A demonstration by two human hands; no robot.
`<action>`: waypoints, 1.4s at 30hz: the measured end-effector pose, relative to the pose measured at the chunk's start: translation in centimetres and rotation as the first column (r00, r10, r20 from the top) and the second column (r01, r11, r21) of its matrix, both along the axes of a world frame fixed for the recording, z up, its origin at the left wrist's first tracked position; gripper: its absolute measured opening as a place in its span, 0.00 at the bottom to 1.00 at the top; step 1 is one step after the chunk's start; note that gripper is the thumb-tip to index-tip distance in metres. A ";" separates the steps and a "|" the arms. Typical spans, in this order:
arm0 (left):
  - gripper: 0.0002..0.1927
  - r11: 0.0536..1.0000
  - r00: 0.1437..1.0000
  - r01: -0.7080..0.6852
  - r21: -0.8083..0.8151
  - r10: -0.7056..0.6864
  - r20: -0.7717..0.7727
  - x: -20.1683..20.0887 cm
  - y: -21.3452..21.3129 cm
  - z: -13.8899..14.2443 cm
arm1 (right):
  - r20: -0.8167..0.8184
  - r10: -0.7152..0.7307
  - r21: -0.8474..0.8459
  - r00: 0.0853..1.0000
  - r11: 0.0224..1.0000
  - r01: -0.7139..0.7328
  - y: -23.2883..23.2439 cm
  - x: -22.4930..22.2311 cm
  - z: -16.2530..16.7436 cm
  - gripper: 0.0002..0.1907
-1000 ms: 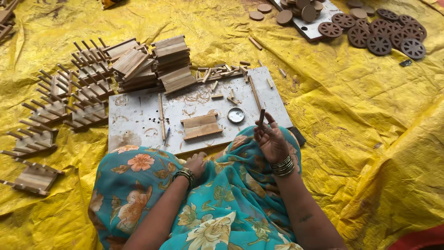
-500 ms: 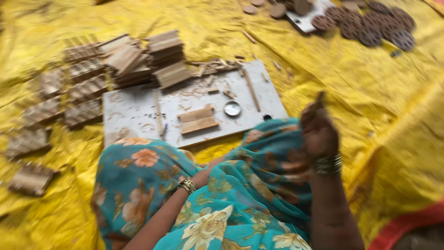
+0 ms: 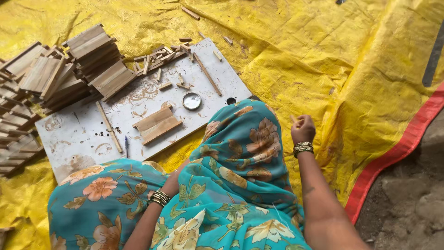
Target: The person sits on the floor and assembles small wooden peg racks, inserting cylindrical wooden pegs into pre-drilled holes in a wooden base board. They occasionally dip pegs into a small tin, likely wax, before pressing them in, then set finished racks aside with a growing pile of completed pieces.
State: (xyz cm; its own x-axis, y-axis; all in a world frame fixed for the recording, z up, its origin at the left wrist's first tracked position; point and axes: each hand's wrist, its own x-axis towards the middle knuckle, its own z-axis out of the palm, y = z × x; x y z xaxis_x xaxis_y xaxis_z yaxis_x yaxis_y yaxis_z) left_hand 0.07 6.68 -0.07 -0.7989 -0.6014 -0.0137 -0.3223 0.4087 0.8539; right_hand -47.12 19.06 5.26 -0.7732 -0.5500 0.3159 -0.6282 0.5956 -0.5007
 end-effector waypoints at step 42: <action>0.06 0.690 0.713 -0.700 -0.181 0.686 -0.146 1.6 -9.6 -2.8 | 0.212 0.799 -0.106 0.562 0.591 -0.800 -29.8 17.3 2.1 0.22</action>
State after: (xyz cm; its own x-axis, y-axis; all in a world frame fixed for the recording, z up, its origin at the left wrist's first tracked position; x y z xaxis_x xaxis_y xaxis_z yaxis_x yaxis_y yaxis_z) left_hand 1.63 -2.95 -2.84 -0.1484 -0.9659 0.2120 -0.5365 0.2587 0.8033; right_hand -29.77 -10.73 7.34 -0.0610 -0.9776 0.2015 -0.7246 -0.0955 -0.6825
